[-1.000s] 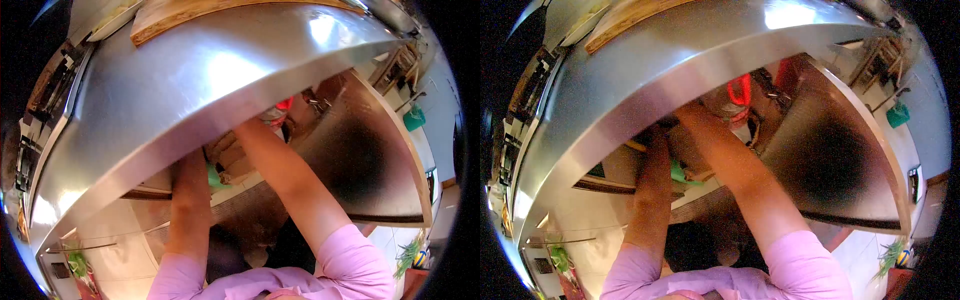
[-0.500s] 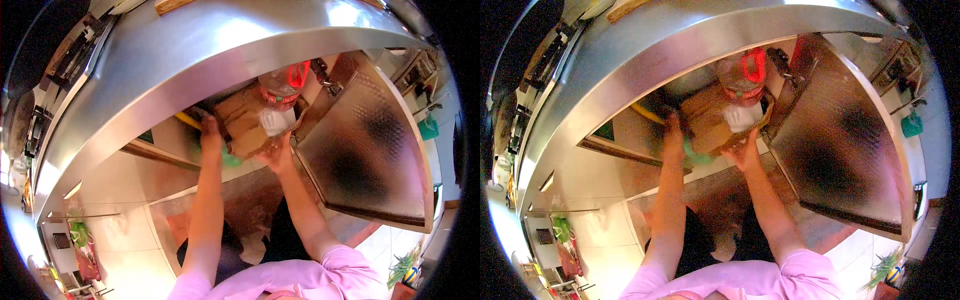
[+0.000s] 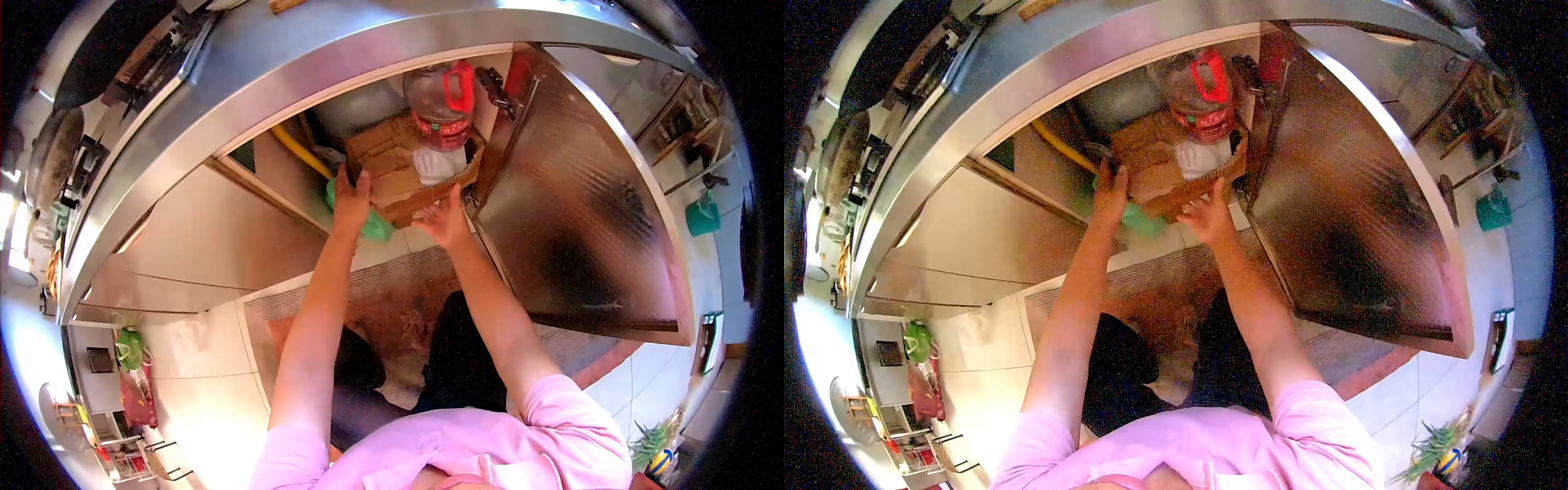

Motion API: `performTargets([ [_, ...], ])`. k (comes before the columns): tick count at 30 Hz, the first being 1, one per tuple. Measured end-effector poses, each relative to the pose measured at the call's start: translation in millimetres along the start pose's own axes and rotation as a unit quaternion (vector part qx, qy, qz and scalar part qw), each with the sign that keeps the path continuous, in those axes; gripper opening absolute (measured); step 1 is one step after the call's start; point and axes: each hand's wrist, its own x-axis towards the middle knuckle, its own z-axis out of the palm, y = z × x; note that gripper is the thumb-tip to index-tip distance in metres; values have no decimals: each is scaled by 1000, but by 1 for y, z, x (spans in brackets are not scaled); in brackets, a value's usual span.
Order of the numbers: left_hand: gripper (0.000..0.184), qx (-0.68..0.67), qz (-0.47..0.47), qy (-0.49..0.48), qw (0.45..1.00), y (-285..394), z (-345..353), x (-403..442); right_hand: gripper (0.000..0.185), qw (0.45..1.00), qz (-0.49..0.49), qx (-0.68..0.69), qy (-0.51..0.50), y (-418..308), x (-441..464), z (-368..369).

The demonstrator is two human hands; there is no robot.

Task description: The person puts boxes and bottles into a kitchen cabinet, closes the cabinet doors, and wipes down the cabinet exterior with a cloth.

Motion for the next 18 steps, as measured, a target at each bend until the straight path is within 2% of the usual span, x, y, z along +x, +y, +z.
performTargets([
  [2, 70, 7, -8, 13, 1000, 3, -12, -14, 88, 1000, 6, -20, 19, -1, -8, -10],
  [4, 61, 161, -32, -139, 977, 15, -28, -37, 78, 984, 18, -166, 62, 5, -19, -26],
  [5, 57, 193, 3, -188, 963, 22, -34, -53, 78, 984, 21, -167, 60, 7, -27, -34],
  [7, 53, 234, 50, -270, 933, 46, -45, -94, 60, 959, 30, -279, 36, 12, -49, -52],
  [9, 52, 242, 55, -305, 919, 43, -53, -126, 39, 939, 9, -334, 85, 18, -82, -76],
  [11, 51, 277, 134, -393, 867, 26, -57, -149, 26, 904, -38, -411, 110, 17, -122, -108],
  [13, 51, 275, 75, -407, 868, 11, -59, -160, 18, 882, -24, -446, 151, 14, -165, -141],
  [14, 51, 279, 28, -422, 862, 4, -59, -167, 19, 821, -34, -557, 117, 18, -168, -221],
  [16, 49, 287, 26, -426, 858, -8, -62, -173, 20, 729, 49, -674, 104, 16, -198, -300],
  [17, 48, 306, 33, -423, 852, -12, -63, -175, 21, 703, 139, -685, 128, 7, -216, -301],
  [18, 48, 300, 24, -420, 856, -11, -67, -178, 21, 697, 146, -691, 125, 6, -211, -327],
])
